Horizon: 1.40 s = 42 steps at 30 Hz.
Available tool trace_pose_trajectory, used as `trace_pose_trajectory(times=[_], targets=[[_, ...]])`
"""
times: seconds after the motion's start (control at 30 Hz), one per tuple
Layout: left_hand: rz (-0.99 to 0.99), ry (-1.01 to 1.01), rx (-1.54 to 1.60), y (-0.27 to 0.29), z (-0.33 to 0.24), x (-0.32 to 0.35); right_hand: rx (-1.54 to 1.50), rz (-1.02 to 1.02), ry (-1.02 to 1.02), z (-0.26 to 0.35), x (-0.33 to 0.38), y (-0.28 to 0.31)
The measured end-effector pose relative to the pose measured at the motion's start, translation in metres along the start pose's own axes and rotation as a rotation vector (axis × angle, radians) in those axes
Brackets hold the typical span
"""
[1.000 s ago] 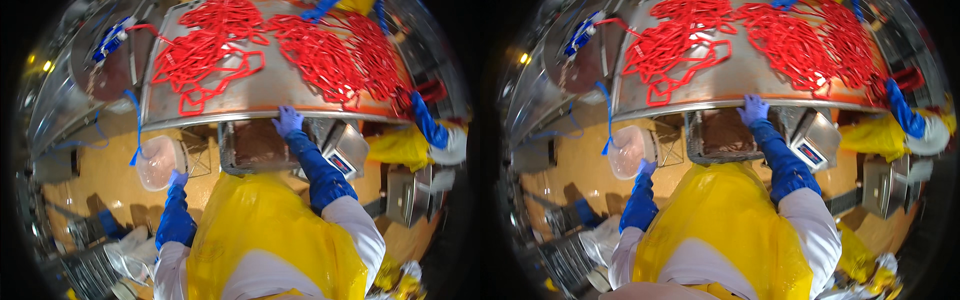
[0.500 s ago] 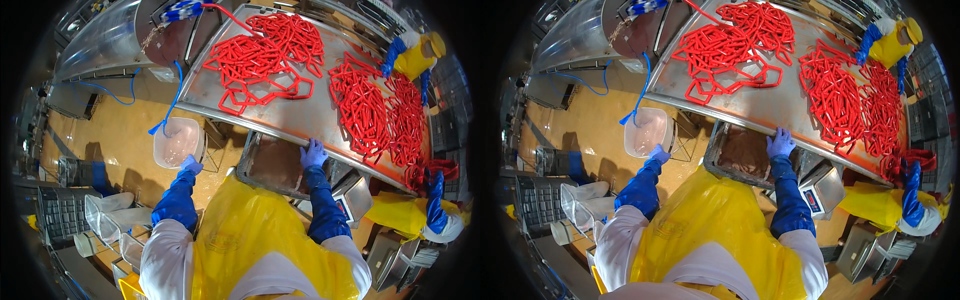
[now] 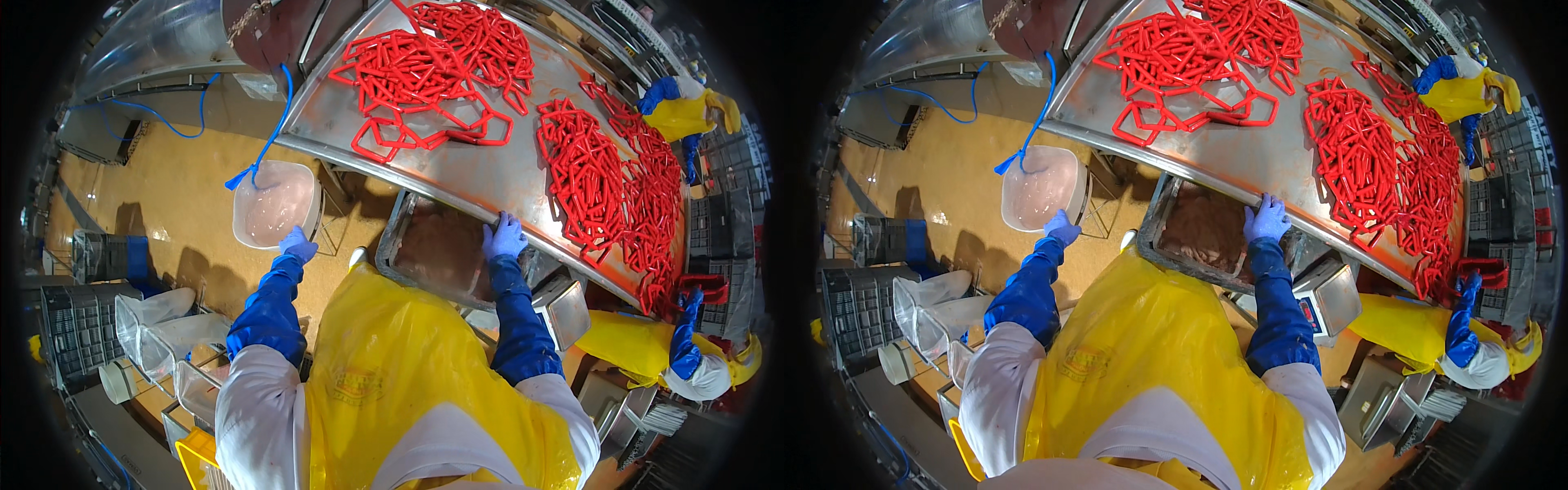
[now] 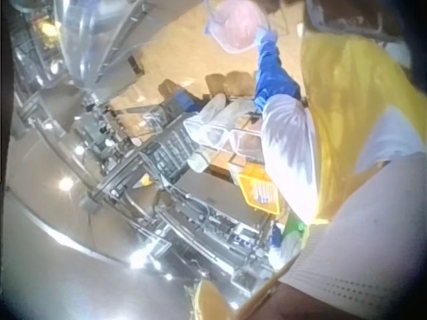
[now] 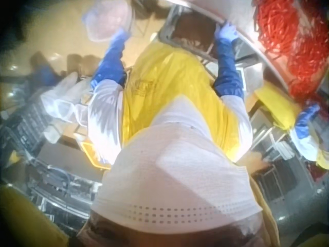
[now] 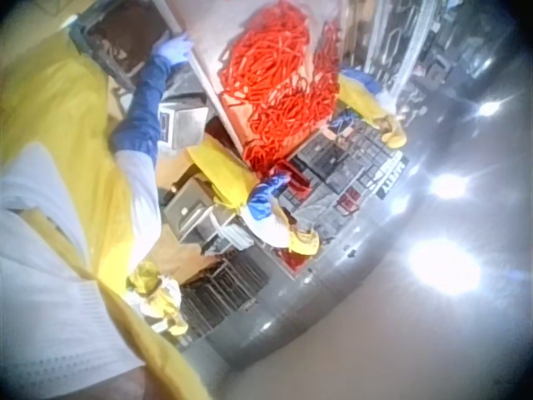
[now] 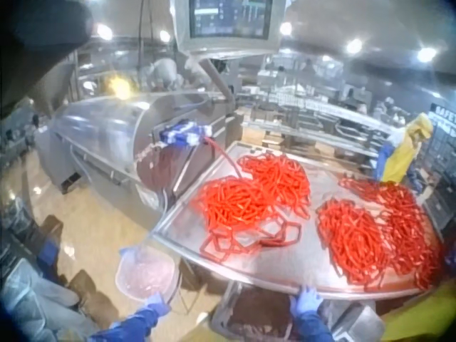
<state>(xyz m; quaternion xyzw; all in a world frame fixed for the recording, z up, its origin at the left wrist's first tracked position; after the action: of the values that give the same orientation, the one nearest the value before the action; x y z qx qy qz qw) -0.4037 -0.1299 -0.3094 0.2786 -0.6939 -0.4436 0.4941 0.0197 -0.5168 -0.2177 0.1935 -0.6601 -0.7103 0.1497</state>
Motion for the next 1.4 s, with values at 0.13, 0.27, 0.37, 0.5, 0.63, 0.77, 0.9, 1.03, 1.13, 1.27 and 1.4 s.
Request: trace_pose_trajectory(times=[0.13, 0.27, 0.37, 0.5, 0.63, 0.77, 0.9, 1.03, 1.13, 1.27, 1.4], targets=[[-0.043, 0.01, 0.005, -0.002, 0.002, 0.003, -0.012, -0.009, 0.007, 0.0, -0.001, -0.003], [-0.03, 0.013, 0.013, 0.004, -0.002, 0.004, -0.011, 0.024, -0.002, 0.0, -0.002, -0.003], [-0.035, 0.018, 0.004, 0.004, -0.004, 0.005, -0.007, 0.008, 0.003, -0.001, -0.002, -0.004], [-0.076, 0.005, 0.002, 0.002, -0.001, 0.005, -0.011, 0.017, -0.015, 0.002, -0.003, -0.001], [-0.023, 0.026, -0.004, 0.004, -0.004, 0.005, -0.009, 0.038, -0.032, 0.004, -0.002, 0.004], [-0.024, 0.024, -0.009, 0.005, -0.005, 0.006, -0.011, 0.024, -0.022, 0.002, -0.001, 0.003], [-0.002, 0.034, -0.004, 0.006, -0.005, 0.006, -0.008, 0.025, -0.027, 0.003, -0.002, 0.003], [-0.052, 0.015, -0.001, 0.005, -0.004, 0.006, -0.02, 0.016, -0.02, 0.002, -0.001, 0.002], [-0.082, 0.009, -0.006, 0.004, -0.003, 0.007, -0.022, 0.008, -0.024, 0.003, -0.001, 0.002], [-0.022, 0.02, 0.005, 0.007, -0.006, 0.006, -0.017, -0.003, -0.011, 0.002, 0.0, 0.004], [-0.054, 0.014, 0.014, 0.003, -0.001, 0.004, 0.007, -0.015, 0.021, 0.0, -0.001, -0.002]])
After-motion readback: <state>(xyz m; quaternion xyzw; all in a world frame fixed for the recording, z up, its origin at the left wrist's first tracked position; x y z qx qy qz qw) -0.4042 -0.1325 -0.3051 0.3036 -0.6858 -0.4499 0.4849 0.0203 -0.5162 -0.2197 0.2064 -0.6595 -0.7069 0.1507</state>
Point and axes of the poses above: each hand's wrist, its own x-axis away from the middle knuckle, its own y-axis out of the back of the hand, z = x × y, the point moved 3 cm from there along -x, towards the middle knuckle, and after that the axes turned 3 degrees about -z, right-handed, at the moved point
